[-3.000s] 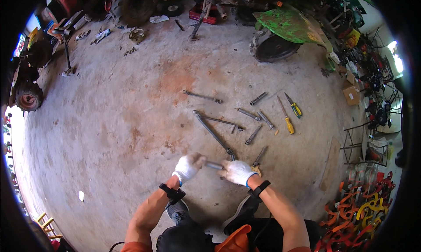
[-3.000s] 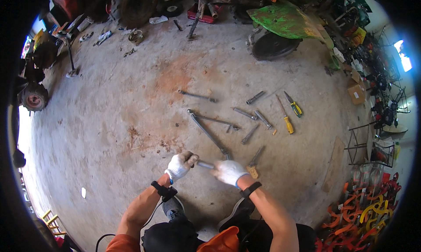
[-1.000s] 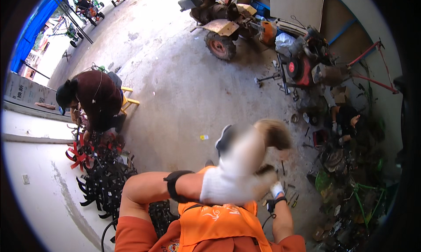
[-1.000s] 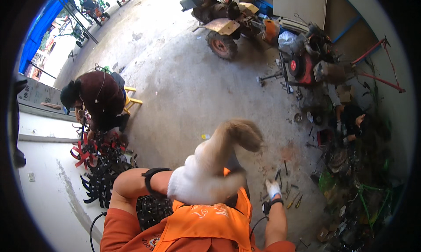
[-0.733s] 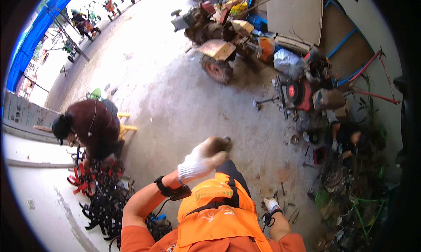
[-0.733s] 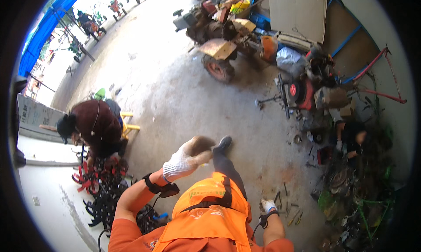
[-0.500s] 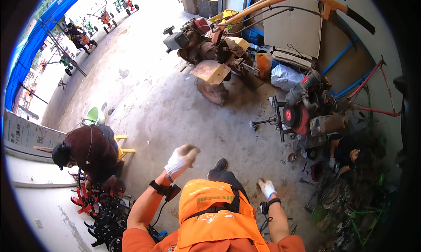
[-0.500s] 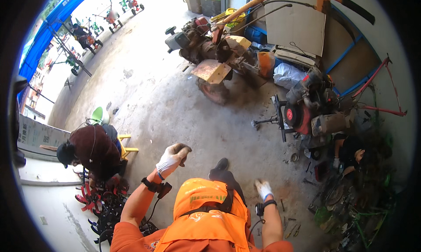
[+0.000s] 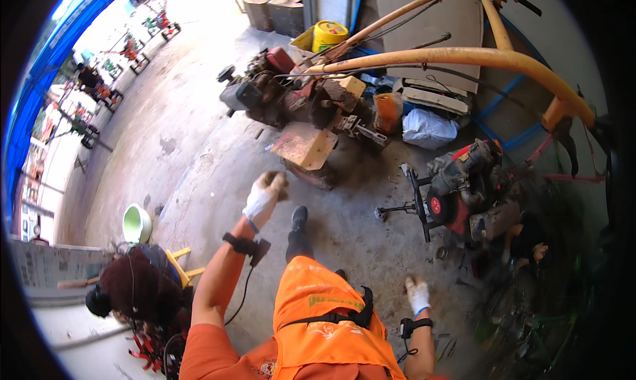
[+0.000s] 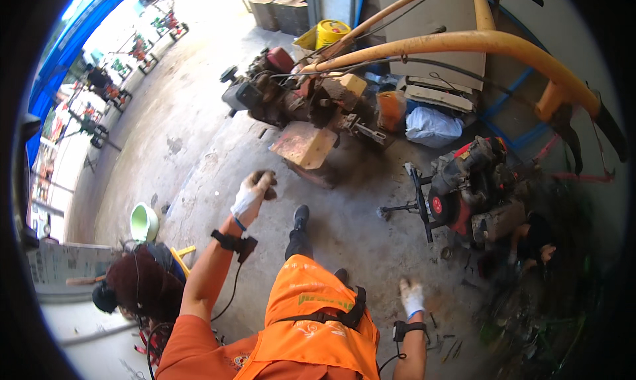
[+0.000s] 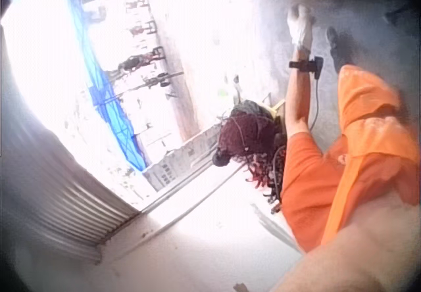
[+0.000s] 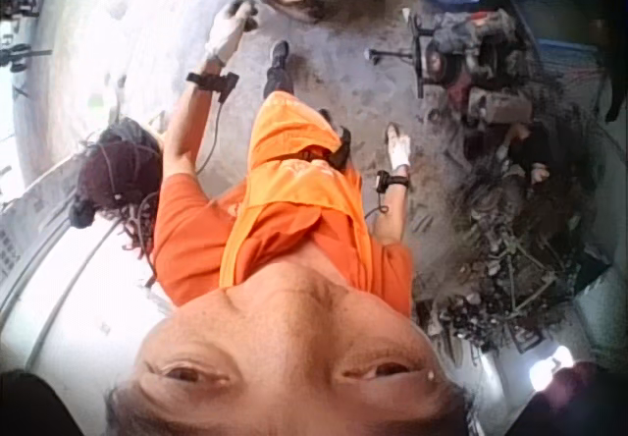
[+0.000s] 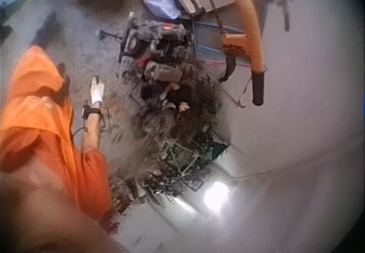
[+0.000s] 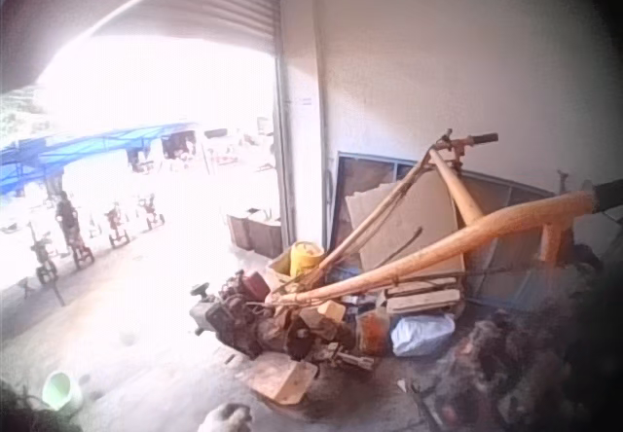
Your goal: The person handles a green metal frame and a yellow metal frame in a workshop, lifting and positioning them near engines. The person also picks up and organizes various tools on the floor.
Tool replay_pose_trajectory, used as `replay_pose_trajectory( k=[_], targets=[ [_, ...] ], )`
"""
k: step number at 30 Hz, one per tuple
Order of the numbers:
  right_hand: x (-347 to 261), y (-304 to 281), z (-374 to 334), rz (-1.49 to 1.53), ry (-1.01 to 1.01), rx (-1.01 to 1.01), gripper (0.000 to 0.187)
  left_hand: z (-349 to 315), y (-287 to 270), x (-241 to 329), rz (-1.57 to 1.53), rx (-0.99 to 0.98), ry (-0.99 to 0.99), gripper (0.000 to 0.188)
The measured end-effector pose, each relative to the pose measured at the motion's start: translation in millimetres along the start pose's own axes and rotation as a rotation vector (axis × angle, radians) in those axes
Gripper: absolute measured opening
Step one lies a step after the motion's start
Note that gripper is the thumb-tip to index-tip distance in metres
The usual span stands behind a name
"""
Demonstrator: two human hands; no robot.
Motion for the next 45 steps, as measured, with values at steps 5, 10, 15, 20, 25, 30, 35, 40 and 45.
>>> replay_pose_trajectory(
  k=[5, 10, 15, 20, 25, 30, 35, 40, 45],
  targets=[
    [-95.6, -171.2, 9.4, 0.287, -0.013, 0.484, 0.047, 165.7, -20.8, 81.2, 0.429, 0.077, 0.236, 0.055],
    [-254.9, -323.2, -23.5, 0.233, -0.569, 0.916, 0.063, 258.9, -27.7, 130.4, 0.701, 0.048, 0.45, 0.059],
    [-358.3, -397.9, -54.6, 0.459, -0.722, 1.078, 0.086, 302.5, -14.2, 139.5, 0.713, -0.255, 0.534, 0.034],
    [-421.0, -429.3, -51.8, 0.787, -0.726, 1.041, 0.084, 329.3, -7.4, 145.2, 0.823, -0.388, 0.382, 0.031],
    [-430.3, -433.6, -36.4, 0.674, -0.663, 1.28, 0.067, 340.3, -4.9, 147.2, 0.877, -0.419, 0.355, 0.032],
    [-395.9, -437.0, -60.2, -0.17, -0.009, 1.386, 0.071, 342.3, -6.5, 142.8, 0.804, -0.418, 0.347, 0.031],
    [-351.6, -440.2, -63.1, -0.143, 0.074, 1.353, 0.071, 339.5, -5.4, 150.1, 0.901, -0.422, 0.415, 0.031],
    [-336.9, -411.7, -31.0, 0.606, -0.336, 1.441, 0.069, 338.6, -5.3, 151.1, 0.866, -0.416, 0.455, 0.028],
    [-352.8, -346.4, 90.4, 1.145, -0.359, 0.972, 0.05, 338.8, -4.5, 144.6, 0.835, -0.388, 0.448, 0.026]
  ],
)
Point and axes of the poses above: each hand's wrist, its own z-axis towards the middle knuckle, its own y-axis out of the palm, x = y × z, the point moved 5 cm from there along z, towards the middle knuckle, and after that the axes turned 11 degrees about -x, right-handed, at the moved point
